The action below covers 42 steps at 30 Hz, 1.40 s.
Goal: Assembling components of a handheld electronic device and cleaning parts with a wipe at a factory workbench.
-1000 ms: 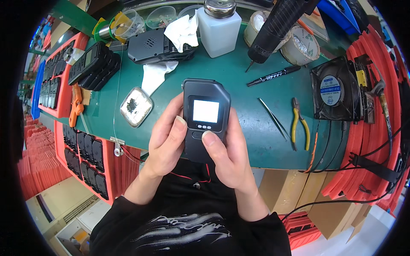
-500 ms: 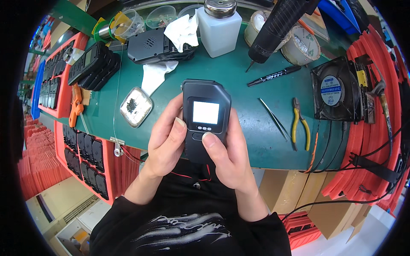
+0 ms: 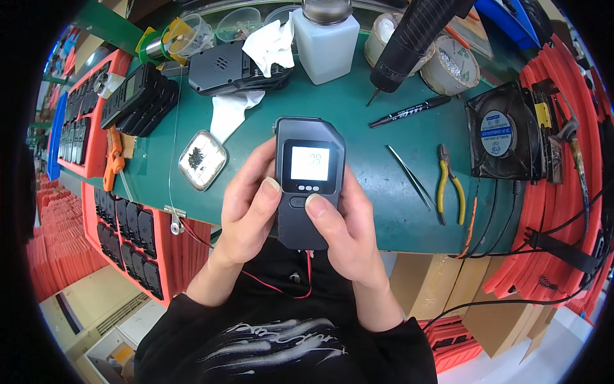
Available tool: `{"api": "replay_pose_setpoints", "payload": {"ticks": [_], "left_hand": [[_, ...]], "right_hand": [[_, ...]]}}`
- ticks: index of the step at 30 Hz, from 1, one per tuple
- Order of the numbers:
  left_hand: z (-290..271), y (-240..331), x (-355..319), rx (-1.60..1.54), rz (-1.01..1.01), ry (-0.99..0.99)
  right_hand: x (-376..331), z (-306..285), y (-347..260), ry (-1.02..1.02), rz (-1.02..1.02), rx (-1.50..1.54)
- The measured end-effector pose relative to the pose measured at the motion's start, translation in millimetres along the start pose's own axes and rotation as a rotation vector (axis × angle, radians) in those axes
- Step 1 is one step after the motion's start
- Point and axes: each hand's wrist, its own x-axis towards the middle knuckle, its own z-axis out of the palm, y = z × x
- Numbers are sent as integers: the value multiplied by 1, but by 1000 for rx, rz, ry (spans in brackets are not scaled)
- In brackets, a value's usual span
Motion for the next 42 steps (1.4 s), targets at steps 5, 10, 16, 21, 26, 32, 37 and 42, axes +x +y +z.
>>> {"api": "replay_pose_setpoints", "payload": {"ticks": [5, 10, 16, 21, 26, 32, 37, 42], "left_hand": [[0, 2, 1, -10, -8, -3], [-2, 3, -1, -20, -7, -4], [-2, 2, -1, -34, 26, 3], [-3, 2, -2, -39, 21, -7], [-4, 1, -2, -30, 19, -6], [-3, 2, -1, -42, 10, 0], [-5, 1, -2, -31, 19, -26], [-6, 3, -5, -36, -1, -11]], "right_hand": [[0, -2, 1, -34, -5, 18], [1, 11, -1, 75, -47, -99], [0, 4, 3, -59, -149, -205], [1, 5, 3, -55, -161, -205], [1, 3, 3, -64, -161, -210], [0, 3, 0, -77, -107, -144], [0, 2, 1, -71, -53, -25], [0, 5, 0, -66, -86, -115]]}}
